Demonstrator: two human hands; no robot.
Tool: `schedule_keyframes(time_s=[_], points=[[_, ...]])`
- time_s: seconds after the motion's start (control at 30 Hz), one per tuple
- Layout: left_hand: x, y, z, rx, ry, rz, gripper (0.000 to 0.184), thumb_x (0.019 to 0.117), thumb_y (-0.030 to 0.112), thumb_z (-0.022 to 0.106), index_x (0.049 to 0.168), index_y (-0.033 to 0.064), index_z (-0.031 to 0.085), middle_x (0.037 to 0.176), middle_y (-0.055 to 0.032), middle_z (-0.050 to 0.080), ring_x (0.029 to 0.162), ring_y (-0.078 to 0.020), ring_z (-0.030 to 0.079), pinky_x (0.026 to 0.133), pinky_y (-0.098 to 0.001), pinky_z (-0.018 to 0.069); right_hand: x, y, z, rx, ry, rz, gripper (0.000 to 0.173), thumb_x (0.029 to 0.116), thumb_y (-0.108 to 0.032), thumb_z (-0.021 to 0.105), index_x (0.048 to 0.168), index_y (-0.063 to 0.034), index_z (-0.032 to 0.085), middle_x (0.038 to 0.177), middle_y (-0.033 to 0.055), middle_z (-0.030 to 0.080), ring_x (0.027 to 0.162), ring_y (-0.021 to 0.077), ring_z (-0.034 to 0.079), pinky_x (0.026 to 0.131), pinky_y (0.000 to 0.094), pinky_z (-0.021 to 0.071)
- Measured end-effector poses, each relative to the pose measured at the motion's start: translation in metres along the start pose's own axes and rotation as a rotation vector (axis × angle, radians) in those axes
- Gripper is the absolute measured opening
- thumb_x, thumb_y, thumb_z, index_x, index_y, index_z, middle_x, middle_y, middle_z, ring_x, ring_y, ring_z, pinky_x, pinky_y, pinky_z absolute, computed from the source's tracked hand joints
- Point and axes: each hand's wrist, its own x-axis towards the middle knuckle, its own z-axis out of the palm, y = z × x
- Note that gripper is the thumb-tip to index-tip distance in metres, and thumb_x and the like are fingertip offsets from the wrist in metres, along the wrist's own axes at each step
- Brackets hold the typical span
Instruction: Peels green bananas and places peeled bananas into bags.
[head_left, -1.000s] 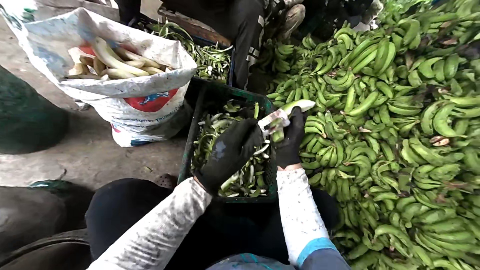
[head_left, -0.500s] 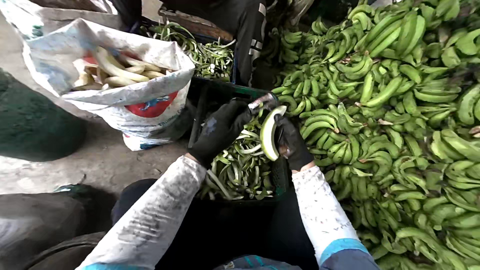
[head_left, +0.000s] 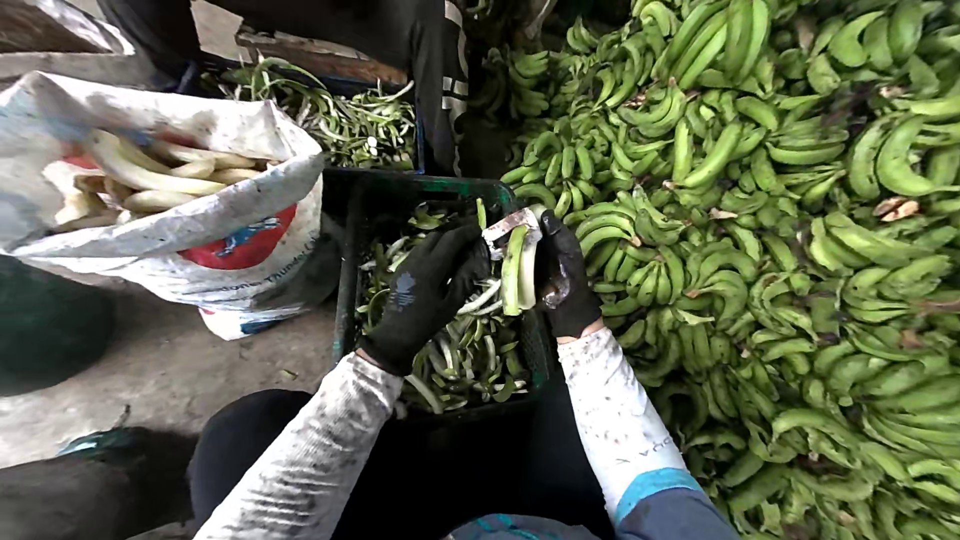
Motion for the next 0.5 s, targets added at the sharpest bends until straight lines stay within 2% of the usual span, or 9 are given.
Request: schedule_keyframes(time_s=[0.1,0.17,0.23,0.27,0.3,0.37,0.43,0.47,0.5], points=[[-0.005,-0.006,-0.002,0.094,-0.025,0.025,0.045,0.0992,0.037,0.058,0.137,0.0125,0.062,0.110,-0.0165,0.066,0.095,-0.0337,0.066,0.081,-0.0542,0.0542,-0.007,-0.002,0.005,-0.277,0.173,0.163,0.036,0.1063,-0.046,0.041,0.116,-0.0182,0.062,0.093,0.0007,0.067,0.078,0.0111,0.066,0.066,0.0303,0.0578],[-0.007,-0.009,-0.003,0.045,-0.043,-0.079,0.042,0.1020,0.033,0.058,0.138,0.0114,0.061,0.115,-0.0173,0.066,0.101,-0.0339,0.066,0.086,-0.0548,0.0545,-0.024,-0.002,0.005,-0.597,0.191,0.266,0.041,0.1052,-0.053,0.041,0.119,-0.0207,0.062,0.090,-0.0004,0.065,0.069,0.0078,0.060,0.055,0.0251,0.0511],[-0.001,-0.016,-0.014,-0.081,-0.048,-0.251,0.041,0.1065,0.038,0.052,0.136,0.0101,0.062,0.116,-0.0144,0.069,0.104,-0.0271,0.067,0.092,-0.0516,0.0541,-0.030,-0.004,0.012,-0.746,0.092,0.354,0.046,0.1030,-0.055,0.045,0.134,-0.0242,0.059,0.103,0.0010,0.067,0.078,0.0098,0.061,0.063,0.0287,0.0520],[0.002,-0.022,-0.019,-0.115,-0.043,-0.333,0.043,0.1066,0.045,0.048,0.132,0.0127,0.063,0.110,-0.0111,0.070,0.097,-0.0229,0.068,0.087,-0.0499,0.0547,-0.026,-0.001,0.015,-0.751,0.025,0.364,0.049,0.1023,-0.051,0.045,0.143,-0.0255,0.054,0.108,0.0014,0.067,0.080,0.0098,0.062,0.067,0.0291,0.0526],[0.003,-0.026,-0.025,-0.147,-0.045,-0.387,0.045,0.1062,0.049,0.046,0.129,0.0141,0.063,0.102,-0.0093,0.068,0.088,-0.0210,0.066,0.080,-0.0487,0.0537,-0.019,0.004,0.018,-0.708,-0.039,0.352,0.051,0.1017,-0.046,0.042,0.147,-0.0237,0.050,0.105,0.0009,0.067,0.078,0.0089,0.062,0.066,0.0279,0.0545],[0.000,-0.027,-0.031,-0.166,-0.051,-0.382,0.046,0.1056,0.051,0.046,0.128,0.0161,0.064,0.098,-0.0061,0.068,0.083,-0.0166,0.065,0.076,-0.0441,0.0544,-0.010,0.009,0.017,-0.501,-0.012,0.346,0.042,0.1061,-0.043,0.035,0.139,-0.0225,0.052,0.091,0.0000,0.067,0.068,0.0088,0.062,0.059,0.0255,0.0543],[-0.007,-0.025,-0.027,-0.125,-0.057,-0.240,0.045,0.1060,0.047,0.047,0.132,0.0144,0.063,0.110,-0.0066,0.069,0.098,-0.0166,0.067,0.087,-0.0429,0.0556,-0.005,0.005,0.011,-0.221,0.115,0.360,0.035,0.1070,-0.046,0.037,0.116,-0.0215,0.060,0.079,-0.0004,0.062,0.057,0.0095,0.056,0.049,0.0251,0.0496],[-0.012,-0.024,-0.023,-0.075,-0.069,-0.153,0.045,0.1056,0.044,0.048,0.135,0.0125,0.063,0.115,-0.0099,0.068,0.104,-0.0220,0.066,0.091,-0.0468,0.0551,-0.005,0.004,0.003,-0.115,0.159,0.347,0.034,0.1056,-0.047,0.040,0.110,-0.0211,0.061,0.078,-0.0012,0.061,0.058,0.0092,0.057,0.049,0.0257,0.0502],[-0.018,-0.022,-0.018,-0.007,-0.084,-0.065,0.047,0.1044,0.043,0.049,0.137,0.0120,0.062,0.116,-0.0130,0.067,0.105,-0.0278,0.066,0.089,-0.0510,0.0547,-0.004,0.005,-0.007,-0.042,0.156,0.284,0.034,0.1061,-0.045,0.039,0.111,-0.0200,0.061,0.083,-0.0014,0.064,0.065,0.0095,0.061,0.056,0.0273,0.0542]])
